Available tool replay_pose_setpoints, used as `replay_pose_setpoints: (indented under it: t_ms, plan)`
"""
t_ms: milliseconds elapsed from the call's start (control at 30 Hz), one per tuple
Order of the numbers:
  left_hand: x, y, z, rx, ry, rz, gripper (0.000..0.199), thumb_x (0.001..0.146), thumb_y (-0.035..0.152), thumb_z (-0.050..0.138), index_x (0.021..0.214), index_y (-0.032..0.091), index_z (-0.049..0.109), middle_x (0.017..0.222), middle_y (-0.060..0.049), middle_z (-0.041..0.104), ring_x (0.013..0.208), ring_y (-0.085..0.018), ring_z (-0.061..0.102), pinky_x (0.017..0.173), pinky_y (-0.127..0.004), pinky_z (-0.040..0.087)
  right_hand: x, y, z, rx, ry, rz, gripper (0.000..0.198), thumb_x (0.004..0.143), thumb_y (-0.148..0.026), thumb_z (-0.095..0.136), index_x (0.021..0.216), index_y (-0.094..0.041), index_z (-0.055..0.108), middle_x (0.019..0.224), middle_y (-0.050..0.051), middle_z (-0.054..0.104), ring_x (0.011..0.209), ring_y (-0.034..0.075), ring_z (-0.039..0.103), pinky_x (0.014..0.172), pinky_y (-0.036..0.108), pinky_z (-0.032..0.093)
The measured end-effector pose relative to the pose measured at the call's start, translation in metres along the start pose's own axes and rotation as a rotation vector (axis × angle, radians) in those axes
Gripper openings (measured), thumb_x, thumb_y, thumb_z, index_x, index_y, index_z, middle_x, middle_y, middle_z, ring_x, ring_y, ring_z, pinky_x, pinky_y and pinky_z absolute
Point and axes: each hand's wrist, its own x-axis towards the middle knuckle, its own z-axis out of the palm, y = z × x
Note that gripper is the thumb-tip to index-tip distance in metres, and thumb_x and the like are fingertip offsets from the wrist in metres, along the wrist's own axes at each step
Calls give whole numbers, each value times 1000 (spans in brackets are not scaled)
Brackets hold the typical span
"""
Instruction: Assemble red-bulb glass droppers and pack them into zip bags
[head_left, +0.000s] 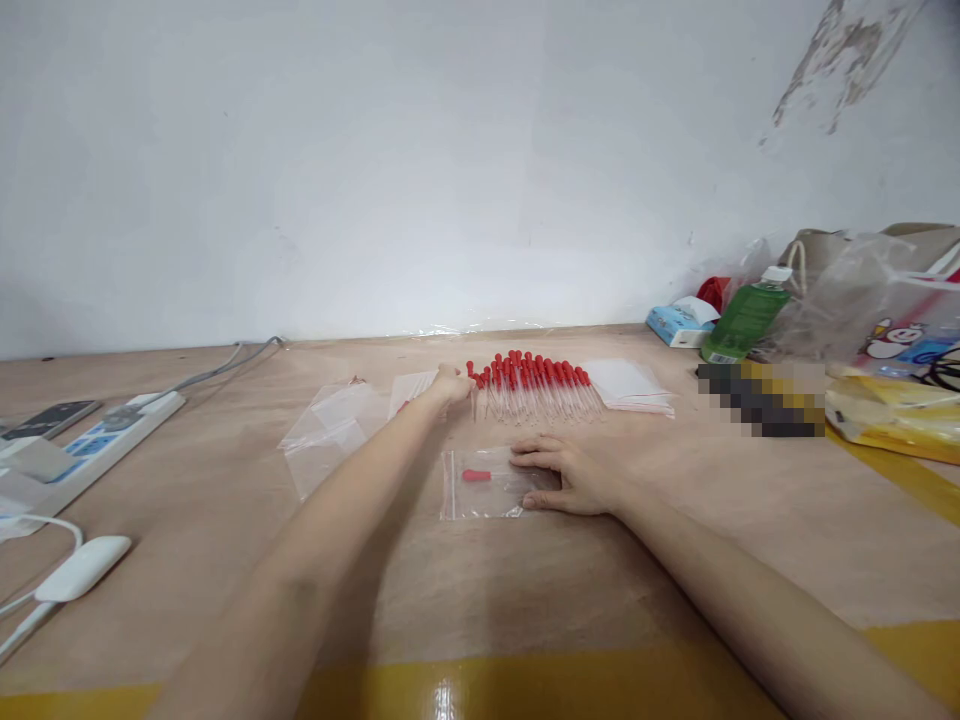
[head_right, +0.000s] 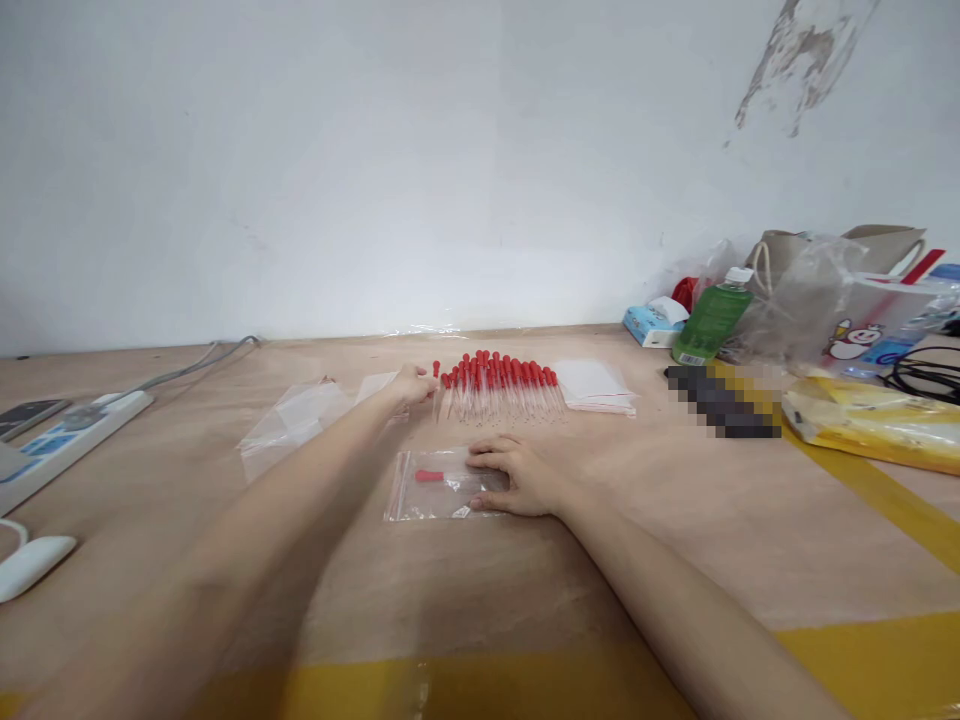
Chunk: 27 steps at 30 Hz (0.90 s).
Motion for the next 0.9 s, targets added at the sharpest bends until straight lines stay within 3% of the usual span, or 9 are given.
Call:
replay_pose_setpoints:
  t_ms: [133, 233, 300, 400, 567, 900]
  plan:
    - [-42, -13, -37, -144, -66, 111, 45, 78, 16, 56, 119, 14, 36, 66, 3, 54, 57, -8, 56, 61, -22, 47, 0, 0, 0, 11, 0, 1, 60, 69, -57, 58, 117, -22, 54, 124, 9, 50, 114, 25, 43, 97, 41, 34]
    - [-82, -34, -61, -338, -122, 316, 59, 76, 18, 57, 125, 20, 25, 71, 5, 53, 65, -8, 58, 69, -26, 49, -1, 1, -1, 6, -7, 10, 60, 69, -57, 58, 118, -23, 54, 124, 8, 49, 115, 25, 43, 97, 42, 33]
    - [-104, -50, -69, -378, -48, 404, 66, 75, 23, 58, 128, 24, 17, 73, 6, 52, 64, -8, 59, 72, -29, 49, -1, 1, 0, 5, -11, 16, 60, 69, -57, 58, 118, -23, 53, 125, 8, 49, 115, 25, 42, 97, 42, 33]
    - [-125, -69, -69, -361, 40, 402, 65, 75, 26, 56, 127, 26, 16, 75, 5, 51, 64, -8, 60, 72, -30, 49, -1, 3, 1, 10, 0, 16, 59, 69, -56, 59, 118, -23, 54, 125, 8, 49, 114, 25, 43, 97, 42, 33]
    - [-132, -82, -57, -392, 114, 334, 60, 73, 26, 57, 122, 23, 21, 75, 5, 52, 62, -9, 60, 70, -29, 49, -1, 4, 2, 11, 8, 12, 58, 69, -55, 59, 117, -23, 54, 124, 8, 49, 114, 24, 43, 96, 42, 34]
    - [-130, -79, -54, -491, 169, 309, 59, 69, 29, 61, 116, 23, 25, 76, 5, 53, 65, -9, 62, 73, -29, 50, -1, 3, 1, 12, -6, 10, 59, 69, -56, 58, 118, -23, 54, 125, 8, 49, 115, 25, 42, 97, 42, 33]
